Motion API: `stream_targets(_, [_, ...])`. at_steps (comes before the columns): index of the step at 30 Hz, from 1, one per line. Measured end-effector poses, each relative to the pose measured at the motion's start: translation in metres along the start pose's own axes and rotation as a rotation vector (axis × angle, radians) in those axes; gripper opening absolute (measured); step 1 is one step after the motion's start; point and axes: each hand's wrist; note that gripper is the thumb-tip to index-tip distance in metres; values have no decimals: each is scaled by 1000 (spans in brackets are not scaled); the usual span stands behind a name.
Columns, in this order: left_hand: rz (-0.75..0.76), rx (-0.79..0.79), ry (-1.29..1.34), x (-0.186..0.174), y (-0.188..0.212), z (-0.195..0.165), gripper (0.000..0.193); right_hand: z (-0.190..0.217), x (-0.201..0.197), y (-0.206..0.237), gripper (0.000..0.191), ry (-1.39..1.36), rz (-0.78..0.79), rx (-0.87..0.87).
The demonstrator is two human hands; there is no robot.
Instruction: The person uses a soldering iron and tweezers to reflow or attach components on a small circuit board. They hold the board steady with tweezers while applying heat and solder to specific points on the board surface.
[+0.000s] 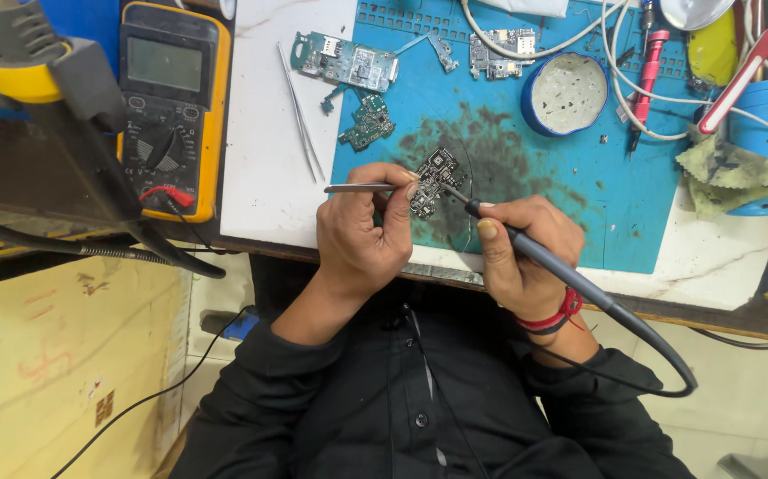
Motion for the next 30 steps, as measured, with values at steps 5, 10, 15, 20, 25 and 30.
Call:
stream_targets(5, [12, -16, 16, 0, 0, -1, 12, 1, 0, -4, 13, -5, 31, 10])
stream_targets(10, [23, -13, 30, 0, -2, 0, 11, 0, 0, -8, 14, -14, 46, -1])
stream_targets(15, [23, -30, 40, 1, -2, -1, 12, 0, -1, -10, 14, -6, 49, 1])
stream_targets(20, [27, -42, 50, 1, -3, -1, 13, 0, -1, -12, 13, -11, 51, -19])
stream_targets(25, [30, -27, 37, 1, -4, 0, 13, 0, -1, -12, 12, -6, 54, 3])
stream_targets(30, [23, -32, 41, 2, -4, 0, 14, -1, -2, -12, 11, -1, 47, -1])
Point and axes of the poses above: each hand's wrist, its own y-axis away from the middle knuckle, its own x-axis out of the palm, z = x × y, and after that the axes turned 2 degrees about -x, right-handed
